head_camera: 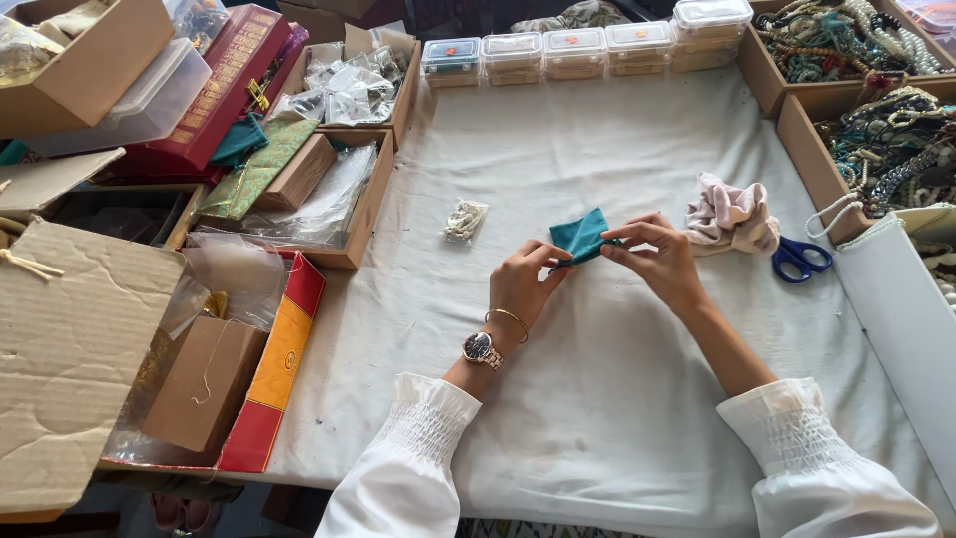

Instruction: The person cleans a gold-colored beaded necklace with a cloth, then places it into a small clear plastic bag. They subsequently put the bagged necklace into a small teal drawstring pouch, place the pouch into a clear plastic container, and wipe the container with a cloth before setting it aside.

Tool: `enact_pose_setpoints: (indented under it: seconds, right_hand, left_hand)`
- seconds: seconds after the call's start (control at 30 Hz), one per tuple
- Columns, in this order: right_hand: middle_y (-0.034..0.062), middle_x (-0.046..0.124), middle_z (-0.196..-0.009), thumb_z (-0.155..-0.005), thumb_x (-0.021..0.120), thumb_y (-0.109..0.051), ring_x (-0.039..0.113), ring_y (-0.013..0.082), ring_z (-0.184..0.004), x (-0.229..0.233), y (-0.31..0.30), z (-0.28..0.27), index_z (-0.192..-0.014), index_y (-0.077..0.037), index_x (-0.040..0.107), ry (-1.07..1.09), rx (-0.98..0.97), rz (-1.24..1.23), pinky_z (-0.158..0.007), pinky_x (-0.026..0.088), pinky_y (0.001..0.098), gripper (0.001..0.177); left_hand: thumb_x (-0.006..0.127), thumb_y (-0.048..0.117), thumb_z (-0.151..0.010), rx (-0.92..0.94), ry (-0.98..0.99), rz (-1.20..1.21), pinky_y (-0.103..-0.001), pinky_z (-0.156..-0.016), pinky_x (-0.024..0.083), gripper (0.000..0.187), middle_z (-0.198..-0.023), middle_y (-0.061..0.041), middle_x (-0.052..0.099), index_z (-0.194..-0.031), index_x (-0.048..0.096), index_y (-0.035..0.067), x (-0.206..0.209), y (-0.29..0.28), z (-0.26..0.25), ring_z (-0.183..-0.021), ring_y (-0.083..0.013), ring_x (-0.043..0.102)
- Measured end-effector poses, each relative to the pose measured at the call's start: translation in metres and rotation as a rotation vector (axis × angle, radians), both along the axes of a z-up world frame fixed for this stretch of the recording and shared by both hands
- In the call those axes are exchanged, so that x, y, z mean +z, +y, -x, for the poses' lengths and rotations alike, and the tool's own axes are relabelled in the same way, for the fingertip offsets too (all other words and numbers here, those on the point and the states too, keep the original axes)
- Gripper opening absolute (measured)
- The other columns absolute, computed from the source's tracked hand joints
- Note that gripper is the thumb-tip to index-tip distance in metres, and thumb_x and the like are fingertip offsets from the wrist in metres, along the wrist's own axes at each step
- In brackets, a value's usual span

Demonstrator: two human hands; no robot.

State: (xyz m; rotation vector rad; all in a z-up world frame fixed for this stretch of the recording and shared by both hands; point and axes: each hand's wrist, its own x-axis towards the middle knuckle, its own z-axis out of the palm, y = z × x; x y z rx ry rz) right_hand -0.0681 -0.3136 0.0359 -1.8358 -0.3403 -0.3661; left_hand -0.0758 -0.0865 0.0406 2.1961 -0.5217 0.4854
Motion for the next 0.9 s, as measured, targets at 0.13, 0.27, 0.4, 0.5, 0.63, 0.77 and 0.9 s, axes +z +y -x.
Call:
enact_pose_setpoints:
  seconds: [0.13,0.27,0.4,0.5,0.63,0.77,0.9]
  right_hand:
    - [0.0045,0.07,-0.104,-0.09,0.078,-0.012,0.068,0.01,-0.094,-0.005,-0.015,-0.004,-0.113,-0.007,0.078,0.117,0.088,-0.074,-0.084,0.06,0.0267,0.024]
    - [0.0027,0.074,-0.098,-0.094,0.073,-0.016,0.07,0.0096,-0.091,-0.006,-0.02,-0.007,-0.117,-0.006,0.076,0.302,0.141,-0.234,-0.088,0.061,0.028,0.026]
    - [0.0023,0.075,-0.101,-0.096,0.071,-0.02,0.07,0.0092,-0.092,-0.009,-0.022,-0.01,-0.117,-0.004,0.075,0.355,0.113,-0.352,-0.088,0.062,0.0294,0.027]
    - [0.0027,0.075,-0.102,-0.097,0.072,-0.022,0.07,0.0093,-0.091,-0.013,-0.026,-0.012,-0.114,-0.004,0.075,0.381,0.078,-0.428,-0.086,0.061,0.0288,0.025]
    - [0.0022,0.075,-0.102,-0.097,0.072,-0.021,0.07,0.0088,-0.089,-0.015,-0.032,-0.014,-0.111,-0.005,0.075,0.41,0.089,-0.543,-0.084,0.061,0.028,0.021]
    - [0.0019,0.074,-0.101,-0.097,0.073,-0.018,0.07,0.009,-0.088,-0.023,-0.036,-0.017,-0.107,-0.006,0.075,0.432,0.143,-0.711,-0.083,0.062,0.0276,0.016]
    - [0.0043,0.074,-0.1,-0.096,0.074,-0.013,0.072,0.0113,-0.089,-0.011,-0.031,-0.013,-0.11,-0.005,0.075,0.417,0.111,-0.767,-0.084,0.063,0.0277,0.016]
  left_hand:
    - [0.082,0.021,-0.084,-0.008,0.02,-0.009,-0.031,-0.067,0.059,0.016,-0.099,0.005,0.073,-0.098,0.075,0.019,-0.002,0.0,-0.002,-0.084,-0.0122,0.075]
    - [0.081,0.016,-0.083,-0.04,0.032,0.043,-0.029,-0.072,0.061,0.018,-0.103,0.003,0.073,-0.099,0.075,0.018,-0.002,0.002,-0.004,-0.087,-0.012,0.076]
    - [0.081,0.015,-0.084,-0.049,0.039,0.067,-0.029,-0.075,0.061,0.017,-0.103,0.002,0.074,-0.1,0.074,0.016,-0.002,0.002,-0.005,-0.087,-0.0126,0.077]
    - [0.081,0.014,-0.084,-0.049,0.053,0.09,-0.029,-0.074,0.061,0.017,-0.102,0.002,0.074,-0.1,0.075,0.016,-0.003,0.002,-0.006,-0.086,-0.0124,0.077]
    - [0.082,0.014,-0.083,-0.051,0.049,0.101,-0.029,-0.072,0.061,0.017,-0.102,0.002,0.074,-0.098,0.074,0.015,-0.003,0.003,-0.007,-0.086,-0.0122,0.078]
    - [0.083,0.014,-0.083,-0.056,0.036,0.103,-0.028,-0.073,0.062,0.018,-0.103,0.001,0.074,-0.099,0.075,0.015,-0.001,0.002,-0.006,-0.086,-0.0131,0.078]
    - [0.082,0.009,-0.08,-0.165,0.122,0.264,-0.027,-0.085,0.064,0.024,-0.109,-0.001,0.074,-0.103,0.076,0.013,-0.003,0.004,-0.01,-0.092,-0.0144,0.078]
